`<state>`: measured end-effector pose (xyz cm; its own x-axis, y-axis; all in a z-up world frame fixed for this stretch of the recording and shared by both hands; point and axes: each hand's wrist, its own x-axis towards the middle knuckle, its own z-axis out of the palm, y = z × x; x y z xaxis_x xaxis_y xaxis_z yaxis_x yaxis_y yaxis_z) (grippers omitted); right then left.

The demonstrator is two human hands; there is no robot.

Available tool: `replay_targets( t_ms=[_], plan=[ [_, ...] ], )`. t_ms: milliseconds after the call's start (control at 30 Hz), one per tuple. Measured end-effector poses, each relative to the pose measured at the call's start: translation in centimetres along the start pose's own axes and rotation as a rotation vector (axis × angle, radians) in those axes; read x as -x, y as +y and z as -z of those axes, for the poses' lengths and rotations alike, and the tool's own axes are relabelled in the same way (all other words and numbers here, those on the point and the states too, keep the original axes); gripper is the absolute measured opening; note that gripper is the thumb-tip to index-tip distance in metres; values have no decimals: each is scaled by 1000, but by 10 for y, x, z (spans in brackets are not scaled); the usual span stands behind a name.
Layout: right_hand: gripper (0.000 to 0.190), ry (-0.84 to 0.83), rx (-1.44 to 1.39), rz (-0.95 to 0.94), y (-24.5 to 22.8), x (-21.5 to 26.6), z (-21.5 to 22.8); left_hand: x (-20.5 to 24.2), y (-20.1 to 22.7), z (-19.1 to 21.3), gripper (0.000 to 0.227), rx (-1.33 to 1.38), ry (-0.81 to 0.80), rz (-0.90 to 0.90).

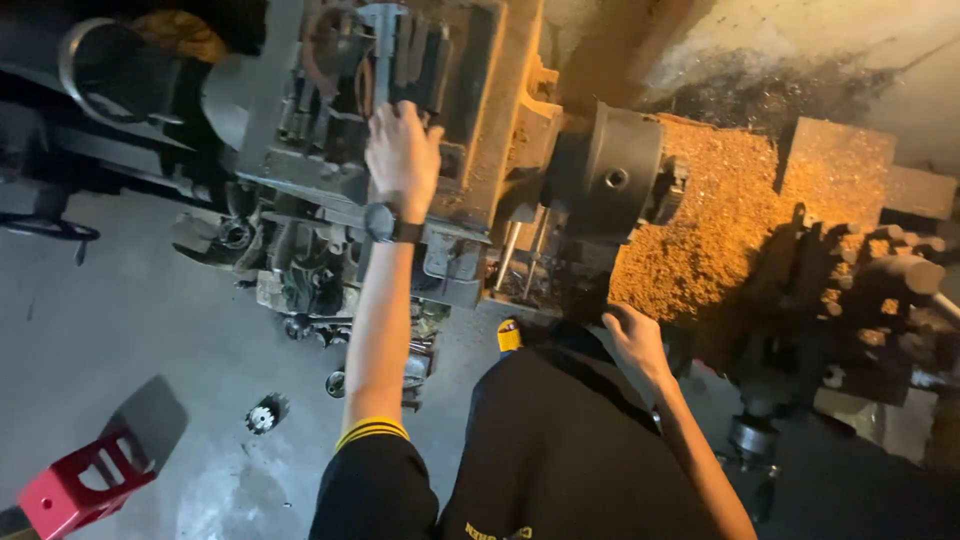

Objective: The person operates a metalworking machine, using a wrench to adjust a component on the machine's chuck. They repeatedly tighten and loosen the component, then use a small tool to make further adjustments. The person also clears metal shavings from the machine bed.

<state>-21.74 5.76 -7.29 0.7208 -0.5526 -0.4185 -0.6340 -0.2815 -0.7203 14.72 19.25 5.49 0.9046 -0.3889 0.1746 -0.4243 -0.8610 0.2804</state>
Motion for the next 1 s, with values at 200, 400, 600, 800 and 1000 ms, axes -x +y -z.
replay_targets(
  t_ms=[200, 400, 600, 800, 1000],
  plan=[
    [24, 29, -38, 117, 11, -8, 4, 3, 8, 28, 9, 23, 522, -246],
    [26, 472, -225, 591, -73, 3, 51, 44, 78, 71, 11, 406, 774, -714],
    [37, 625, -152, 781, -115, -5, 73, 124, 174, 24, 19, 1034, 115, -604],
    [41, 542, -442, 754, -64, -62, 95, 156, 191, -23, 39, 1184, -32, -682],
    [15, 724, -475, 714, -31, -117, 135, 165, 157, -50, 43, 918, -496, -552]
  ],
)
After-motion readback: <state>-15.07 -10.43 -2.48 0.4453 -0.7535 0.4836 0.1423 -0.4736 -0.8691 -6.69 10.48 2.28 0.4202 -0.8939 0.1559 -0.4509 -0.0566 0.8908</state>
